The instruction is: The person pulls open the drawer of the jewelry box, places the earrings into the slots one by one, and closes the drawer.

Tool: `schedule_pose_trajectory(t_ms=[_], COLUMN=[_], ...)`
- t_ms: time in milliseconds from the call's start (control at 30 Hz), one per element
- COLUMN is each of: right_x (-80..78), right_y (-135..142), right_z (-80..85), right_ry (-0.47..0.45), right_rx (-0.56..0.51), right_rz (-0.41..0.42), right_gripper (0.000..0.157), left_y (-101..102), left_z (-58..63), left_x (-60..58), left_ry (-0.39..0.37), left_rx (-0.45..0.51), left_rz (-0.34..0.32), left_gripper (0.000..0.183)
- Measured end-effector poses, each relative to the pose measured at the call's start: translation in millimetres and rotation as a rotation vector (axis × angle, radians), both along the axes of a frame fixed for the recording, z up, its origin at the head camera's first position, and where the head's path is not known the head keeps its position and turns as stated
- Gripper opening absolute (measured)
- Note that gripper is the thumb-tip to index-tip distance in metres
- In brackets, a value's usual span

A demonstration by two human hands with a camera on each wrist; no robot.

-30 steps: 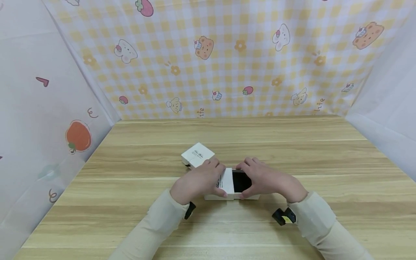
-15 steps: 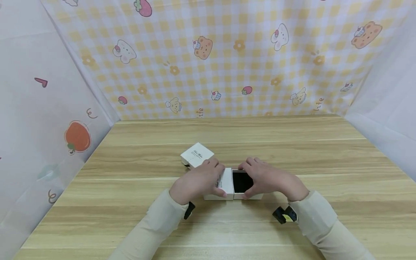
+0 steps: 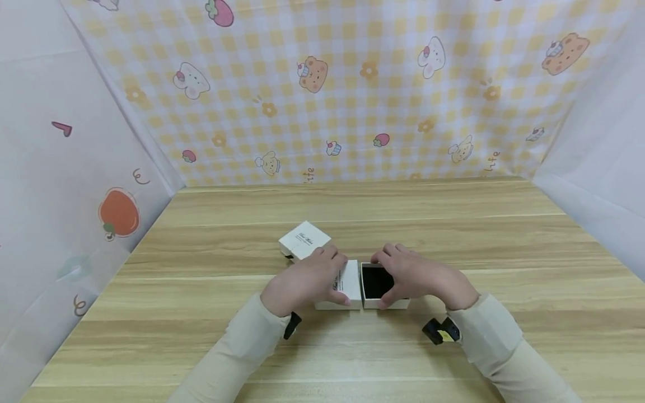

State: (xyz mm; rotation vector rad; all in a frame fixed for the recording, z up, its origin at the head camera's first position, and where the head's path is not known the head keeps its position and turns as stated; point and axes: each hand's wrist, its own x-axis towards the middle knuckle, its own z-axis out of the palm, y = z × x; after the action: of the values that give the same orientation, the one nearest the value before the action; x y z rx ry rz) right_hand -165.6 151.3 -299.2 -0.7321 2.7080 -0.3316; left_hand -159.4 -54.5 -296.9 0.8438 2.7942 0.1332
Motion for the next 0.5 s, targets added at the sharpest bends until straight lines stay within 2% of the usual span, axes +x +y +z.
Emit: schedule_pose_trajectory(t_ms=[500], right_x=[0.8], right_y=[-0.8], right_z=[1.6], right_ry=[-0.004], right_rx=[0.033], right_rz=[-0.004], right_gripper=[0.074], left_y=[1.3], left_z=[3.4], left_x=[3.6], left_ry=[-0.016], left_rx=[-0.015], left_rz=[-0.005], left_gripper=[0.069])
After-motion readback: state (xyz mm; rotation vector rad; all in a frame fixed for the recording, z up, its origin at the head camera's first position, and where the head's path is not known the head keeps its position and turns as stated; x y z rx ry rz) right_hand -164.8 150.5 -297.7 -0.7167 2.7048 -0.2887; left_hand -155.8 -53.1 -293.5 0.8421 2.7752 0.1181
